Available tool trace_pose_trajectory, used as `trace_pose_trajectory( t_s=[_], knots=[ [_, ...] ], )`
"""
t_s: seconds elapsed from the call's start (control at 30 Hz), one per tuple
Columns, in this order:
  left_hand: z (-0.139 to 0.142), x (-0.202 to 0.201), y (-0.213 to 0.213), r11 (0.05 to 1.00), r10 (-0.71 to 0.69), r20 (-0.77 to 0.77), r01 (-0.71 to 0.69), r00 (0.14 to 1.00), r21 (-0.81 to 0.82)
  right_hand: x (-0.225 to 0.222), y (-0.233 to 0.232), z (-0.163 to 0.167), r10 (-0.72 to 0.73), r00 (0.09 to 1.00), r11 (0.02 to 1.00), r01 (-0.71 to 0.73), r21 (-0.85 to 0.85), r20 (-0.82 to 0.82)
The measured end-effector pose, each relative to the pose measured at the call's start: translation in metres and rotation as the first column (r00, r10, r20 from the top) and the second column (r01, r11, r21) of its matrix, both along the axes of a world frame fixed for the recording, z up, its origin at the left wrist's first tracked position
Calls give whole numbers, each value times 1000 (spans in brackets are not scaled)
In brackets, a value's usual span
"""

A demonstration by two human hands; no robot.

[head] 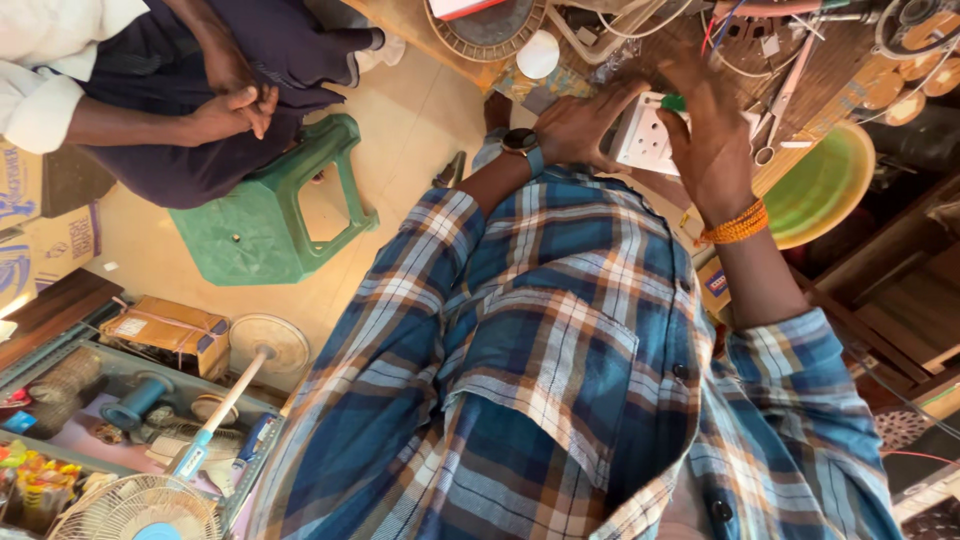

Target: The person assembles an electrical switchboard by connecting red and blue wires to terminals using a screwdriver. They then use scissors to trim a white plastic cover and attach it to the switchboard.

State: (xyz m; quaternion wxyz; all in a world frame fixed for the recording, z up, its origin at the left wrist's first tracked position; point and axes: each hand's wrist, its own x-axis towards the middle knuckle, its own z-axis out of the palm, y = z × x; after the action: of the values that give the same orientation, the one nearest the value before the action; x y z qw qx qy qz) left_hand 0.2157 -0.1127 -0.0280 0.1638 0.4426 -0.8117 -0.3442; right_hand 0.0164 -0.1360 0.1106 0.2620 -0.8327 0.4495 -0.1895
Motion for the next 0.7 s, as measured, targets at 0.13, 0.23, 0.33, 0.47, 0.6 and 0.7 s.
trace_pose_trajectory(
  t_s=[0.13,0.23,0.33,0.47,0.6,0.7],
  knots=[
    [-3,0,0,997,-10,5,9,1000,74,2,2,3,-129,991,992,129,14,25],
    [-6,1,3,1000,19,-96,-21,995,-22,2,6,7,-58,998,988,55,-141,-12],
    [-8,2,5,999,18,-124,-21,992,-24,3,8,8,-44,998,999,45,-26,54],
    [-7,1,4,997,8,-46,-4,999,83,9,6,8,-128,991,992,127,5,26],
    [-3,0,1,991,-4,-37,9,999,137,13,4,12,-169,985,985,170,15,-22],
    [-2,2,0,992,-1,-23,4,1000,123,11,7,11,-86,996,989,87,-116,14]
  ],
)
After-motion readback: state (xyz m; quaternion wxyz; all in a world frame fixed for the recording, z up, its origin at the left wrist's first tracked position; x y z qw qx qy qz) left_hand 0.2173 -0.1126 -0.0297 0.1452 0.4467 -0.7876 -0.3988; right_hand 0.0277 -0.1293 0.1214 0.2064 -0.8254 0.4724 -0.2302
